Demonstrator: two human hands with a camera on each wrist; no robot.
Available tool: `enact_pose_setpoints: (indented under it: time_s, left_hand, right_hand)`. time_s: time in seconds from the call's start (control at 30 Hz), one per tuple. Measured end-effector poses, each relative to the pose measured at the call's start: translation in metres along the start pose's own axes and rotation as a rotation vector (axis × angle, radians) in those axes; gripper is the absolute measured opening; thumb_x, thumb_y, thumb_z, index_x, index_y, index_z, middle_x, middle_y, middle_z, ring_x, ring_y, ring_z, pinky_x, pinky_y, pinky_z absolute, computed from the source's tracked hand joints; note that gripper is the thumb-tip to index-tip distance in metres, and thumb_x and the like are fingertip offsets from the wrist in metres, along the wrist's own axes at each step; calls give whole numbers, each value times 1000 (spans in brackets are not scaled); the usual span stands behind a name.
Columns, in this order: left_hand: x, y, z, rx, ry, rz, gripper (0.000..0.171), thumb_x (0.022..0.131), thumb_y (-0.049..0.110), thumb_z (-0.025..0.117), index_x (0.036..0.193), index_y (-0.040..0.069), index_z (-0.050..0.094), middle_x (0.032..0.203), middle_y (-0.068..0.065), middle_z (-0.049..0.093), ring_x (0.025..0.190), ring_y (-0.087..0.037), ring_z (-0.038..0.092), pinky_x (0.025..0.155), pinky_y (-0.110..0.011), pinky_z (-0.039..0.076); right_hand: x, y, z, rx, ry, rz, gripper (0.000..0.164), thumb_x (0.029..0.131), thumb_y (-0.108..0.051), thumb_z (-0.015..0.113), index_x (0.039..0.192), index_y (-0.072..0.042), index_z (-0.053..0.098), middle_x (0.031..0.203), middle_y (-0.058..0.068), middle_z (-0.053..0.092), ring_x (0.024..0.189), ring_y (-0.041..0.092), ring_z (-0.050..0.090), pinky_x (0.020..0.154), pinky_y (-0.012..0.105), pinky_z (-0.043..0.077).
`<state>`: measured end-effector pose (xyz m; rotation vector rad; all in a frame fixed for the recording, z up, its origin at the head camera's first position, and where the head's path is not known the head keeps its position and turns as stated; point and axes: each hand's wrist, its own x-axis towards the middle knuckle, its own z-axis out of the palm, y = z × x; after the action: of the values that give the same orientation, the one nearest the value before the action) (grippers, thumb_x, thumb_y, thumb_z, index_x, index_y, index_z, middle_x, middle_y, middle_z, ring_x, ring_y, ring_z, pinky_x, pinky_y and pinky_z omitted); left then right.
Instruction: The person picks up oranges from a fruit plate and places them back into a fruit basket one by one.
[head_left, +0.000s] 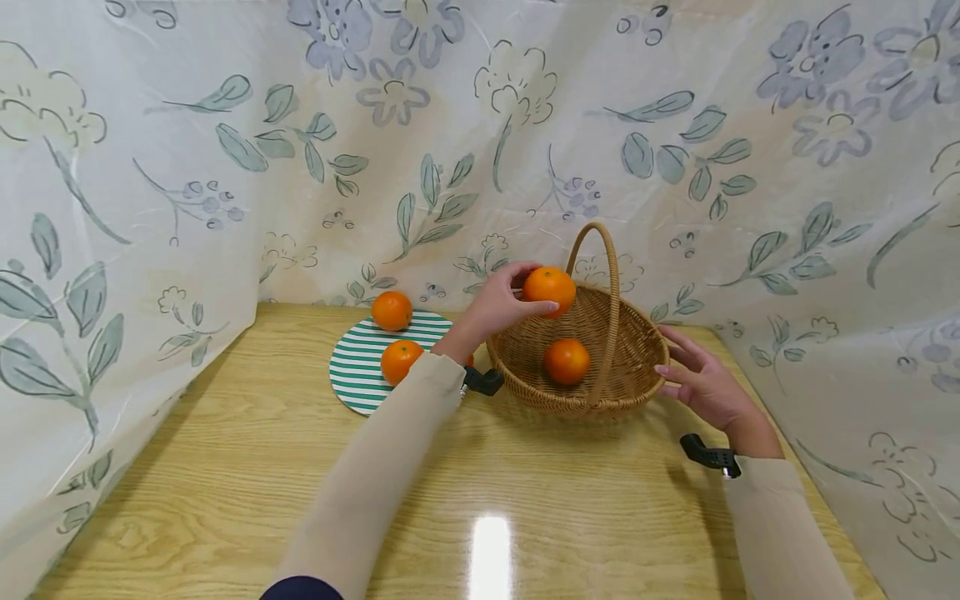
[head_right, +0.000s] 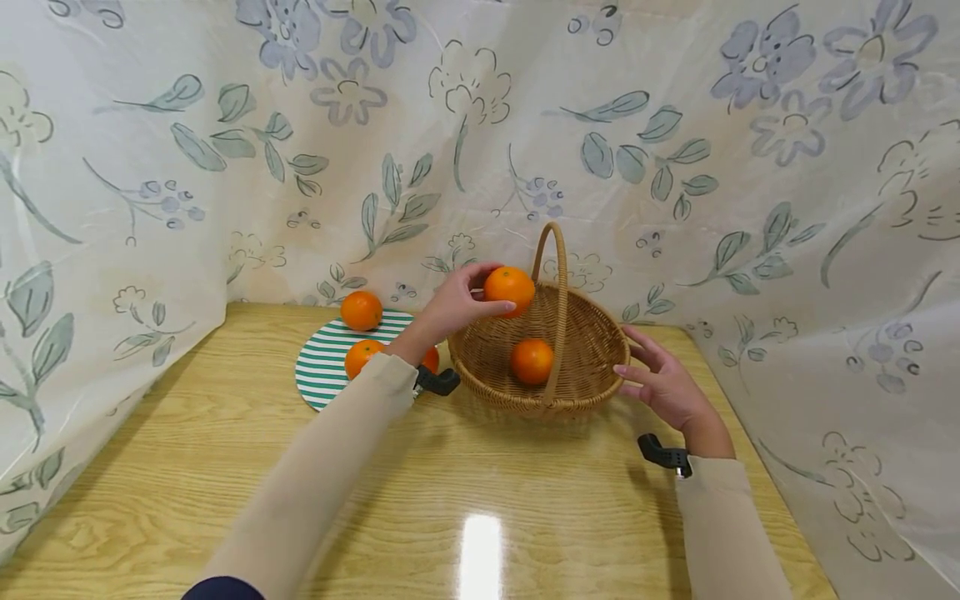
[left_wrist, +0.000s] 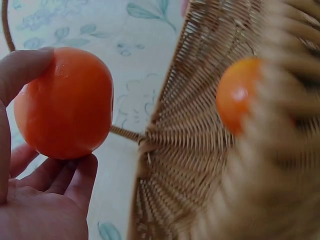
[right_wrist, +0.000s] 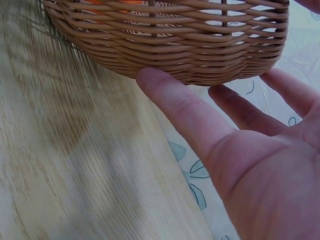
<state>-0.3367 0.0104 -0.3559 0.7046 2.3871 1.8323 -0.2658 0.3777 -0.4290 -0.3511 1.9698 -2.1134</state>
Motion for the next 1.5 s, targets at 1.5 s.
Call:
enact_pose_setpoints:
  time_s: [1.5]
  left_hand:
    - [67, -23, 90, 420, -205, -184, 69, 88, 28, 82, 146, 9, 49, 140, -8, 59, 112, -21, 60, 97, -33, 53]
  right_hand:
    - [11, 3, -11, -28, -27, -26, 74, 103, 5, 53, 165, -14, 18, 161, 16, 18, 126, 13, 59, 89, 36, 62]
